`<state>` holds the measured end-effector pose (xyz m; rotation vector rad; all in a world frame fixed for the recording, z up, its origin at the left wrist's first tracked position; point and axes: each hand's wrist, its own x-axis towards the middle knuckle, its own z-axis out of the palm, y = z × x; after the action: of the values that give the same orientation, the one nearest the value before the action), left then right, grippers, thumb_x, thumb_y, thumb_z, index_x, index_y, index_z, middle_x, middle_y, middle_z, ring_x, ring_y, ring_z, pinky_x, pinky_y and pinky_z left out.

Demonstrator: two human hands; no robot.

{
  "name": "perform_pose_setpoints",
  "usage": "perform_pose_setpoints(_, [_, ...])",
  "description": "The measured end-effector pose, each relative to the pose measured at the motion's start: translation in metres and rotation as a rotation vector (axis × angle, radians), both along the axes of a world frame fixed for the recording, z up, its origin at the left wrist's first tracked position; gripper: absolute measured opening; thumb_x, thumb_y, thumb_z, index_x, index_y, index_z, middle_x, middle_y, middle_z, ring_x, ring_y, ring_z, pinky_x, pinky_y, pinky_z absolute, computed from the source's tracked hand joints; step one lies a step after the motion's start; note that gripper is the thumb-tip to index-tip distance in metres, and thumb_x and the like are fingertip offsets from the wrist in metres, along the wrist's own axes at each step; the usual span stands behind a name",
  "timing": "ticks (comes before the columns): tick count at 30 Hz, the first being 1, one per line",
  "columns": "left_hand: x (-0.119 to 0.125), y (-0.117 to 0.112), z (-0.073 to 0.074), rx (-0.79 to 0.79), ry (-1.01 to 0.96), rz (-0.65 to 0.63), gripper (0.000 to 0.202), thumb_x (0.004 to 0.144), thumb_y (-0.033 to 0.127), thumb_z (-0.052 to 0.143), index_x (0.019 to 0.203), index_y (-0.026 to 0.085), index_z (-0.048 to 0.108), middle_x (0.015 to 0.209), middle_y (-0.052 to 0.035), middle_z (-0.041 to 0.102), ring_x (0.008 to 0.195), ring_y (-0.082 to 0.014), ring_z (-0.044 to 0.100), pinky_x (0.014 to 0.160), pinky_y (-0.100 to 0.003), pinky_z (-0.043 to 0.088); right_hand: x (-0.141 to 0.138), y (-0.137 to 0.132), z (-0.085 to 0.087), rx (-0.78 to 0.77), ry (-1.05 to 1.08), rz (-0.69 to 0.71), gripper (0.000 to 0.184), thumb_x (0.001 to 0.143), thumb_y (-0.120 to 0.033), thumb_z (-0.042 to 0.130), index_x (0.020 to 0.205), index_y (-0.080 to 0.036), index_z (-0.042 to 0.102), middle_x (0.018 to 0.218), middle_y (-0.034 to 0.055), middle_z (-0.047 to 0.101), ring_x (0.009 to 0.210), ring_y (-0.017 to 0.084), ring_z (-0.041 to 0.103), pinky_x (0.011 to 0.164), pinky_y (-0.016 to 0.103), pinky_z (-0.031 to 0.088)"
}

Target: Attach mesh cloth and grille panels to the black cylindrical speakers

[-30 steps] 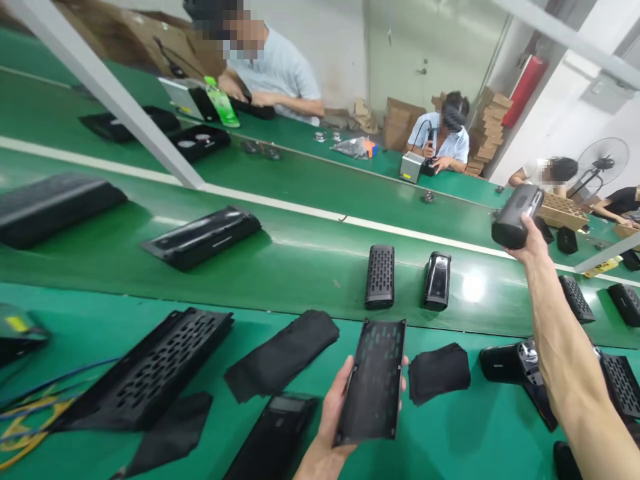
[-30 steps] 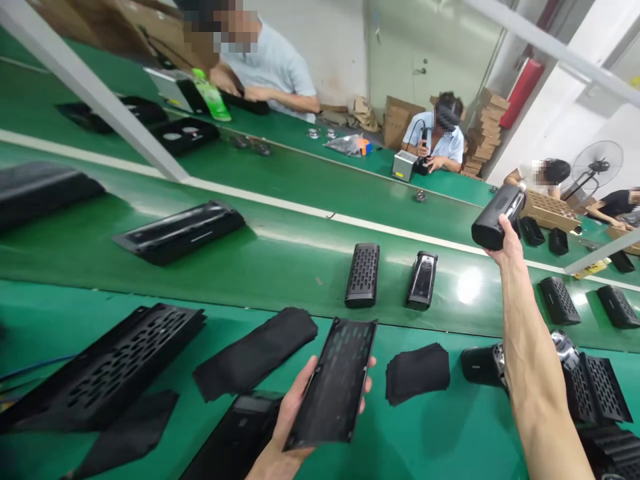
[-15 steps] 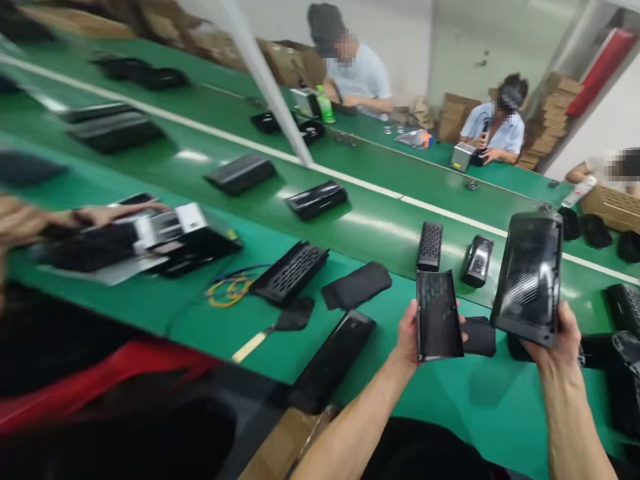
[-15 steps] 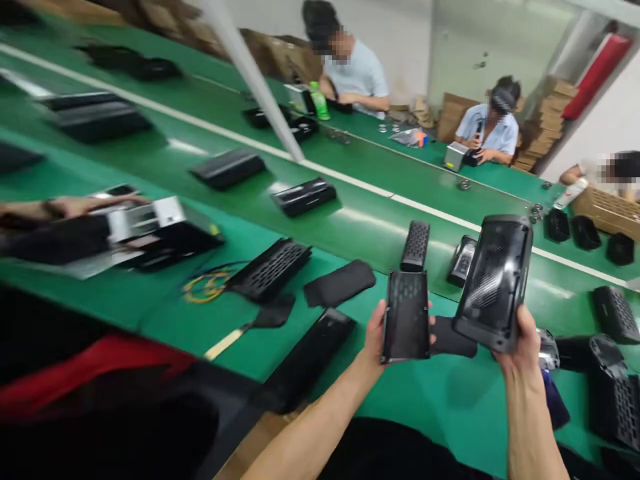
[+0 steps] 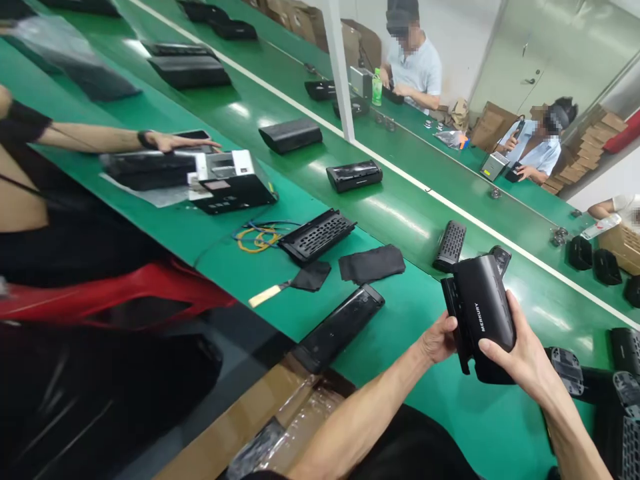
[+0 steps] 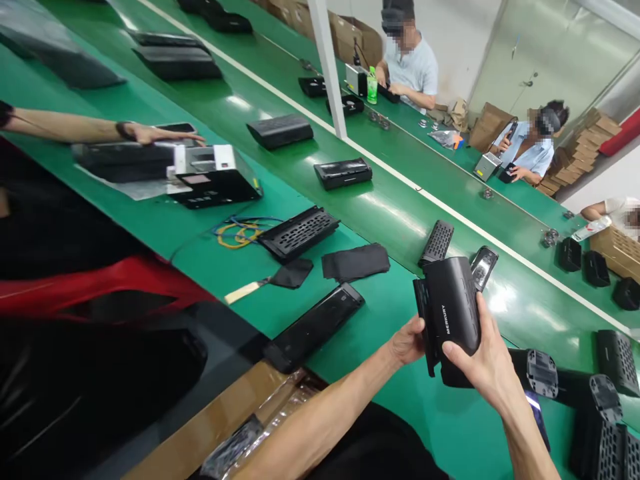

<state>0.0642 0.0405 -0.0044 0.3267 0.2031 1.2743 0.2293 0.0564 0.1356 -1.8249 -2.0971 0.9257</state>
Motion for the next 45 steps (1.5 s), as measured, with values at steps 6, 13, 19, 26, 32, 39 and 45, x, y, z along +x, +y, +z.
perform_pose_setpoints(6, [0.002, 0.005, 0.003, 0.033, 0.034, 0.016, 0.087, 0.066, 0.058, 0.096, 0.139, 0.020, 0.069, 0.127, -0.0166, 0.077, 0.119, -0.0369, 0.072, 0.103, -0.047, 0.054, -0.003, 0.002, -0.009, 0.064, -0.087, 0.072, 0.113, 0.084, -0.063, 0.075, 0.174, -0.036, 0.012, 0.153, 0.0155, 0.056, 0.129, 0.044, 0.065, 0.098, 0.057, 0.056])
perform_pose_setpoints(13, [0.007, 0.006, -0.016, -0.027, 0.043, 0.015, 0.086, 0.066, 0.060, 0.096, 0.138, 0.022, 0.068, 0.121, -0.0152, 0.078, 0.110, -0.0347, 0.075, 0.096, -0.045, 0.056, -0.004, 0.007, -0.009, -0.051, -0.100, 0.088, 0.120, 0.080, -0.066, 0.077, 0.174, -0.031, 0.012, 0.148, 0.0192, 0.059, 0.117, 0.046, 0.070, 0.091, 0.056, 0.057])
perform_pose_setpoints(19, [0.013, 0.006, -0.009, -0.020, 0.106, 0.002, 0.084, 0.070, 0.058, 0.094, 0.139, 0.019, 0.067, 0.129, -0.0189, 0.075, 0.117, -0.0368, 0.072, 0.099, -0.046, 0.053, 0.006, 0.007, -0.016, -0.083, -0.012, 0.102, 0.117, 0.081, -0.060, 0.080, 0.174, -0.034, 0.014, 0.142, 0.0160, 0.063, 0.110, 0.041, 0.072, 0.089, 0.052, 0.057])
perform_pose_setpoints(26, [0.019, 0.005, 0.010, -0.040, 0.166, 0.040, 0.078, 0.073, 0.056, 0.093, 0.135, 0.015, 0.069, 0.131, -0.0206, 0.073, 0.127, -0.0401, 0.067, 0.109, -0.052, 0.050, 0.012, 0.003, -0.019, -0.100, 0.018, 0.076, 0.115, 0.084, -0.057, 0.080, 0.174, -0.034, 0.012, 0.145, 0.0156, 0.061, 0.110, 0.038, 0.072, 0.090, 0.051, 0.058])
perform_pose_setpoints(32, [0.022, 0.008, 0.022, -0.134, 0.202, 0.153, 0.082, 0.068, 0.060, 0.094, 0.132, 0.015, 0.068, 0.125, -0.0187, 0.076, 0.122, -0.0409, 0.069, 0.104, -0.054, 0.055, 0.019, -0.022, -0.040, 0.155, 0.092, 0.071, 0.118, 0.078, -0.063, 0.083, 0.171, -0.032, 0.018, 0.168, 0.0166, 0.034, 0.149, 0.045, 0.044, 0.109, 0.061, 0.050])
perform_pose_setpoints(39, [0.027, 0.002, 0.021, -0.311, 0.287, 0.235, 0.088, 0.068, 0.075, 0.087, 0.133, 0.020, 0.064, 0.127, -0.0159, 0.074, 0.125, -0.0384, 0.067, 0.104, -0.052, 0.056, 0.008, -0.044, -0.075, 0.570, 0.318, -0.231, 0.101, 0.076, -0.065, 0.083, 0.156, -0.024, 0.037, 0.150, 0.0168, 0.046, 0.139, 0.041, 0.050, 0.117, 0.062, 0.041])
perform_pose_setpoints(45, [-0.076, 0.021, 0.035, 0.032, 0.757, 0.162, 0.121, 0.056, 0.064, 0.097, 0.159, 0.030, 0.043, 0.165, -0.0162, 0.044, 0.148, -0.0422, 0.046, 0.116, -0.054, 0.046, 0.054, -0.051, -0.053, 0.265, 0.422, -0.252, 0.089, 0.071, -0.068, 0.085, 0.142, -0.023, 0.054, 0.135, 0.0144, 0.061, 0.115, 0.035, 0.062, 0.096, 0.048, 0.054])
